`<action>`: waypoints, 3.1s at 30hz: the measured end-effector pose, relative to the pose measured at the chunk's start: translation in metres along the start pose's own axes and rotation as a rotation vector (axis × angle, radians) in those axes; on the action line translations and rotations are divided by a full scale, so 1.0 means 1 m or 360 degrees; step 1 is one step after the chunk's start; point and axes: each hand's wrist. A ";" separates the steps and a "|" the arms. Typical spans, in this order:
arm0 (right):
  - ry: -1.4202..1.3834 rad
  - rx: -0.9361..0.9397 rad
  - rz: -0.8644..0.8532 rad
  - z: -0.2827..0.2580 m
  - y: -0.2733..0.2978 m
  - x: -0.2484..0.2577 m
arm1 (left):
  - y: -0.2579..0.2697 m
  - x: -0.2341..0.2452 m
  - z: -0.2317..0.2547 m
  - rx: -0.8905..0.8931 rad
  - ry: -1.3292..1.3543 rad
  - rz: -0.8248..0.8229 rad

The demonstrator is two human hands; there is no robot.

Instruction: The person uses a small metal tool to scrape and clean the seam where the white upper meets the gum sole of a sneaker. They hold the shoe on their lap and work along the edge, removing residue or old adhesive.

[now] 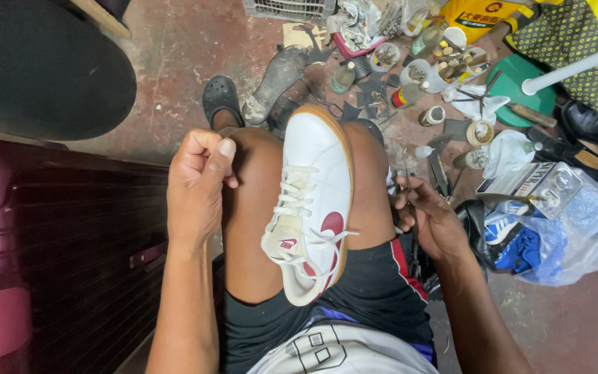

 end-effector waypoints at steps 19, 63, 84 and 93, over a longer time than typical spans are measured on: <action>0.0072 -0.0102 0.0013 0.014 -0.022 0.011 | -0.004 0.001 0.000 0.0316 0.0675 -0.0110; 0.1037 0.0586 0.0328 -0.047 0.043 -0.067 | 0.031 -0.091 0.047 -0.0516 -0.1352 -0.0338; 0.2555 0.1812 -0.0021 -0.092 0.069 -0.154 | 0.041 -0.095 0.044 -0.0802 -0.1297 -0.0363; 0.2762 0.1709 -0.0089 -0.090 0.072 -0.160 | 0.042 -0.101 0.042 -0.0792 -0.1399 -0.0342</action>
Point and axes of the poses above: each hand's wrist, its own y-axis away from the middle knuckle, its own x-axis out of the back of the hand, z = x × y, and after that the axes turned 13 degrees about z, right-handed
